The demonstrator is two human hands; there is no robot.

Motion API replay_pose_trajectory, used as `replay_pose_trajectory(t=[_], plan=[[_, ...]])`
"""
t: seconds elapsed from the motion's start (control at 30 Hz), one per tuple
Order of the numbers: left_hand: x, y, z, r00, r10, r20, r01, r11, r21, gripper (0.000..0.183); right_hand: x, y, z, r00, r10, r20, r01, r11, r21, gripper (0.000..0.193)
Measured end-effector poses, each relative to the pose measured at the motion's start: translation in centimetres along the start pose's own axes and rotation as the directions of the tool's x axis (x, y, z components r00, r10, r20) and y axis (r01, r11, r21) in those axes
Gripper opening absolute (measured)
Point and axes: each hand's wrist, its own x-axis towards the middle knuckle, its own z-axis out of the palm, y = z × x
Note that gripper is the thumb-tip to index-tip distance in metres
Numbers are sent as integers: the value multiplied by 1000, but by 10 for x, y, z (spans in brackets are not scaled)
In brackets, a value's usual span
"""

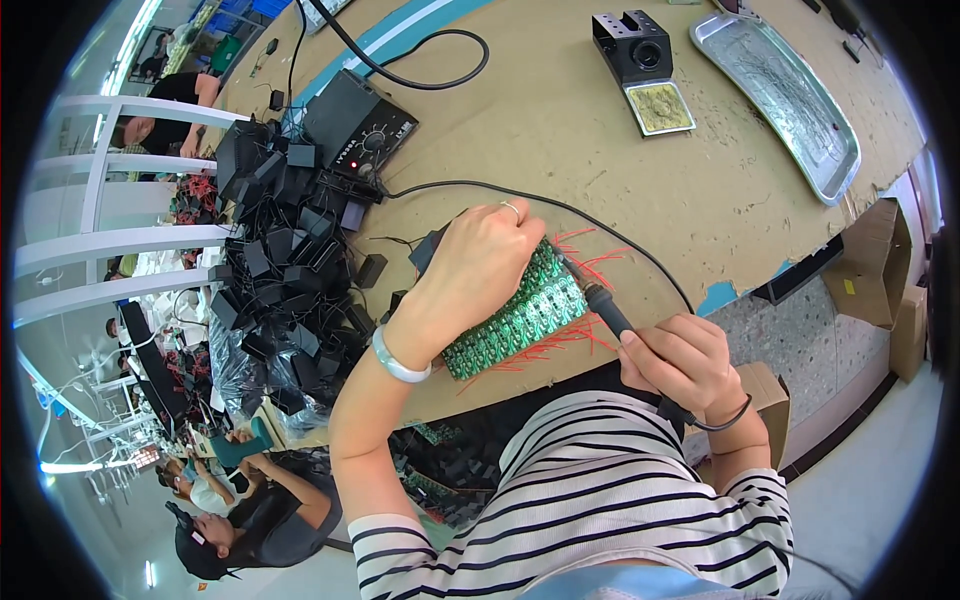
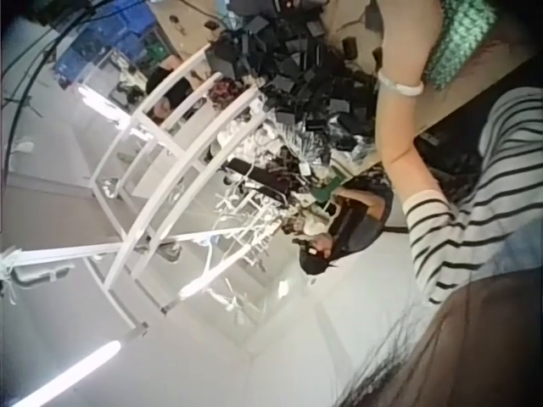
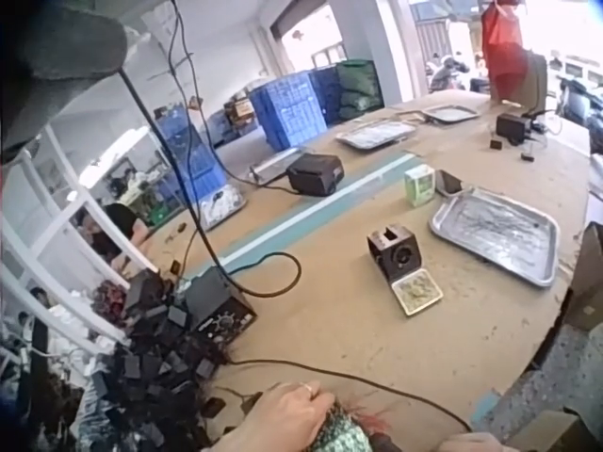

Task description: Soldering electronic components onto a printed circuit board.

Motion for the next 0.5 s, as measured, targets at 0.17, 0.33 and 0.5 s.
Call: replay_pose_trajectory(t=[0.17,0.33,0.5], plan=[[-1,0,1,1000,-11,4,11,1000,-8,6,1,-1,-2,999,47,-21,-46,998,37,26],[-1,0,-1,1000,-11,-2,11,1000,-6,7,-6,-6,-14,973,181,-144,-174,983,62,27],[-2,2,-1,1000,-8,-1,8,1000,19,7,-9,-7,-17,961,229,-157,-231,973,3,25]])
